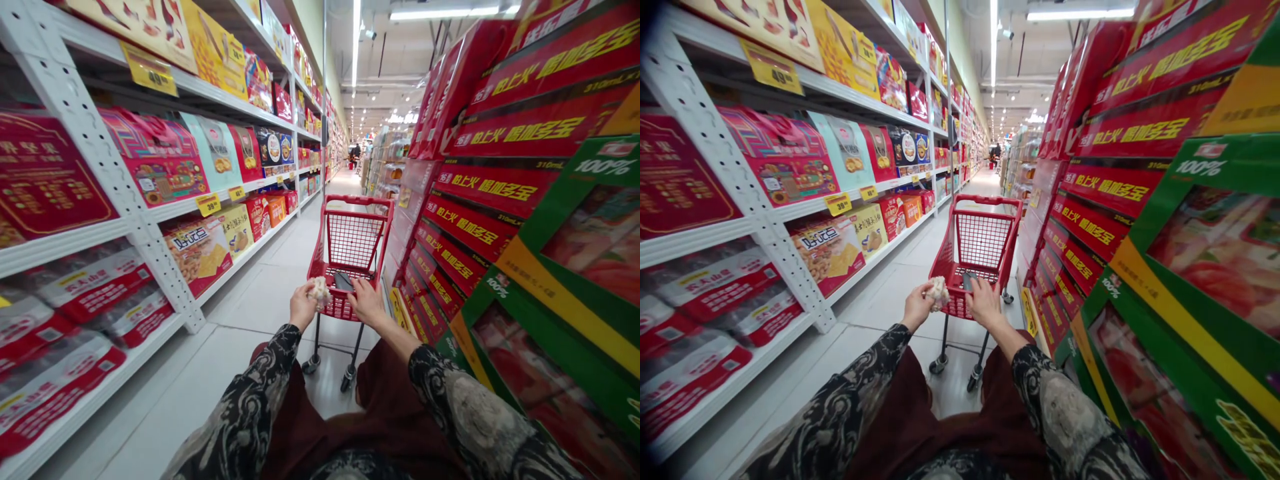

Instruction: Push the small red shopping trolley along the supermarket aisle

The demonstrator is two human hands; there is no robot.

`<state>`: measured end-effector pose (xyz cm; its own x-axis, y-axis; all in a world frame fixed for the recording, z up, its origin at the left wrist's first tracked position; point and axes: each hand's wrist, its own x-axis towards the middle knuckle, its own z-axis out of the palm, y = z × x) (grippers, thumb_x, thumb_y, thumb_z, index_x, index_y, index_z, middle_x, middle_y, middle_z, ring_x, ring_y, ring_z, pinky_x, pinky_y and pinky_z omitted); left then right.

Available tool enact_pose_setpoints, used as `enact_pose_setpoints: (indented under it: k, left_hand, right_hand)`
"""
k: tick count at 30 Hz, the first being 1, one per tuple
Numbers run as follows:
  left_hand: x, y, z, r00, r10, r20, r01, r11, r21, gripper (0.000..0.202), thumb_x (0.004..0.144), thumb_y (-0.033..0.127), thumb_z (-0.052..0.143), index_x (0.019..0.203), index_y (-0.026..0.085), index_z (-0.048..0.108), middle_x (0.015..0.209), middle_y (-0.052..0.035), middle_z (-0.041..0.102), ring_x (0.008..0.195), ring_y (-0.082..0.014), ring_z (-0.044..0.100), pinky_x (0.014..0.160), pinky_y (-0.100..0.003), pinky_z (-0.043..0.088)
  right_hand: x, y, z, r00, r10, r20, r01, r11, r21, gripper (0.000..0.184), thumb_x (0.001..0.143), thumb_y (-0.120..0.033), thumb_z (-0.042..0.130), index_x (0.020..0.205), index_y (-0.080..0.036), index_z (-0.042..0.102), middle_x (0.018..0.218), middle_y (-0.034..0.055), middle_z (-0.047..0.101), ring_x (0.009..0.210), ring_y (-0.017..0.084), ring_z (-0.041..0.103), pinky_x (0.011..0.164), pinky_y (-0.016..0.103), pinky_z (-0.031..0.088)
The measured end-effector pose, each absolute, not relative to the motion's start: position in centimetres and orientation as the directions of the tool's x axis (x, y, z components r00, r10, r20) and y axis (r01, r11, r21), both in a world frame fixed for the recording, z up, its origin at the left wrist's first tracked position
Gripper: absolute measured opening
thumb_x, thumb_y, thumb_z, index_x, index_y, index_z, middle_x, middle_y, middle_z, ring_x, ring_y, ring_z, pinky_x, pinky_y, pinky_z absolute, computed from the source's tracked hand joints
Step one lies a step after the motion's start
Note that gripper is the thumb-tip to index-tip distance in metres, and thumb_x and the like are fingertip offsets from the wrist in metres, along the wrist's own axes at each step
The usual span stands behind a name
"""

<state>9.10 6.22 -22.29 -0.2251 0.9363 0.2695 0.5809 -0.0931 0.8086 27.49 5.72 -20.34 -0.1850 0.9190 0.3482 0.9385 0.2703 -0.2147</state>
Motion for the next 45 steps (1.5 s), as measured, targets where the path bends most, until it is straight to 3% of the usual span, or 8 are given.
enact_pose_setpoints:
  k: [4, 9, 16, 21, 26, 34, 40, 45]
  left_hand:
    - [9.5, 5.6, -21.5, -0.123, 0.943, 0.309, 0.551, -0.194, 0.812, 0.042, 0.059, 0.001, 0.052, 0.096, 0.018, 0.063, 0.097, -0.0021, 0.067, 0.088, -0.0138, 0.061, 0.085, -0.028, 0.048]
    - [9.3, 5.0, -20.7, -0.017, 0.942, 0.335, 0.447, -0.292, 0.846, 0.038, 0.062, 0.005, 0.051, 0.096, 0.019, 0.061, 0.089, 0.0000, 0.067, 0.078, -0.0111, 0.061, 0.074, -0.024, 0.050]
    - [6.7, 3.9, -23.8, -0.140, 0.980, 0.141, 0.577, -0.035, 0.816, 0.036, 0.073, 0.011, 0.048, 0.108, 0.015, 0.053, 0.104, -0.0085, 0.063, 0.080, -0.0118, 0.062, 0.079, -0.028, 0.049]
    - [6.8, 2.5, -25.9, -0.072, 0.995, 0.075, 0.703, -0.002, 0.711, 0.044, 0.069, 0.011, 0.053, 0.113, 0.014, 0.052, 0.117, -0.0126, 0.056, 0.102, -0.0186, 0.056, 0.094, -0.034, 0.041]
    - [7.9, 0.7, -25.5, 0.046, 0.998, 0.048, 0.795, -0.065, 0.603, 0.048, 0.068, 0.010, 0.052, 0.115, 0.015, 0.051, 0.122, -0.0118, 0.053, 0.117, -0.0212, 0.047, 0.101, -0.034, 0.034]
    - [7.9, -0.1, -24.8, 0.106, 0.994, -0.036, 0.925, -0.085, 0.370, 0.050, 0.072, 0.014, 0.048, 0.122, 0.015, 0.046, 0.130, -0.0135, 0.047, 0.118, -0.0214, 0.046, 0.098, -0.032, 0.036]
    - [9.3, -0.2, -24.6, 0.054, 0.999, -0.003, 0.949, -0.051, 0.310, 0.061, 0.072, 0.014, 0.048, 0.131, 0.011, 0.034, 0.144, -0.0168, 0.031, 0.131, -0.0259, 0.032, 0.106, -0.045, 0.027]
    - [11.3, -0.6, -23.5, 0.093, 0.996, -0.010, 0.962, -0.087, 0.260, 0.068, 0.072, 0.015, 0.049, 0.136, 0.009, 0.026, 0.148, -0.0169, 0.021, 0.136, -0.0264, 0.019, 0.108, -0.054, 0.018]
  right_hand:
    - [24.2, 5.5, -20.1, -0.463, 0.789, 0.405, 0.725, 0.600, -0.338, 0.068, 0.073, -0.027, 0.060, 0.135, -0.016, 0.036, 0.140, 0.0157, 0.036, 0.126, 0.025, 0.037, 0.099, 0.044, 0.033]
    - [21.8, 5.4, -20.7, -0.409, 0.844, 0.346, 0.672, 0.535, -0.511, 0.062, 0.071, -0.016, 0.059, 0.130, -0.016, 0.041, 0.121, 0.0107, 0.056, 0.106, 0.020, 0.055, 0.089, 0.033, 0.044]
    - [23.4, 3.9, -21.9, -0.375, 0.789, 0.487, 0.876, 0.473, -0.092, 0.030, 0.079, -0.023, 0.056, 0.109, -0.019, 0.059, 0.136, 0.0118, 0.044, 0.121, 0.029, 0.039, 0.094, 0.047, 0.033]
    - [21.6, 6.3, -21.8, -0.582, 0.568, 0.582, 0.742, 0.664, 0.093, 0.032, 0.089, -0.018, 0.044, 0.119, -0.019, 0.053, 0.136, 0.0085, 0.046, 0.128, 0.023, 0.034, 0.102, 0.044, 0.026]
    - [20.7, 8.8, -24.0, -0.773, 0.448, 0.448, 0.583, 0.781, 0.224, 0.030, 0.091, -0.017, 0.040, 0.116, -0.014, 0.057, 0.131, 0.0094, 0.051, 0.129, 0.024, 0.035, 0.106, 0.046, 0.025]
    - [23.1, 7.7, -27.7, -0.805, 0.515, 0.294, 0.572, 0.805, 0.159, 0.032, 0.085, -0.010, 0.046, 0.114, -0.010, 0.059, 0.120, 0.0131, 0.059, 0.121, 0.022, 0.045, 0.107, 0.043, 0.029]
    - [22.9, 6.7, -23.6, -0.666, 0.575, 0.475, 0.678, 0.732, 0.064, 0.040, 0.092, -0.016, 0.036, 0.130, -0.021, 0.044, 0.142, 0.0053, 0.038, 0.135, 0.022, 0.024, 0.110, 0.049, 0.018]
    - [25.3, 6.7, -25.4, -0.638, 0.621, 0.455, 0.714, 0.699, 0.048, 0.038, 0.092, -0.014, 0.035, 0.128, -0.019, 0.048, 0.136, 0.0061, 0.046, 0.133, 0.022, 0.029, 0.109, 0.048, 0.023]
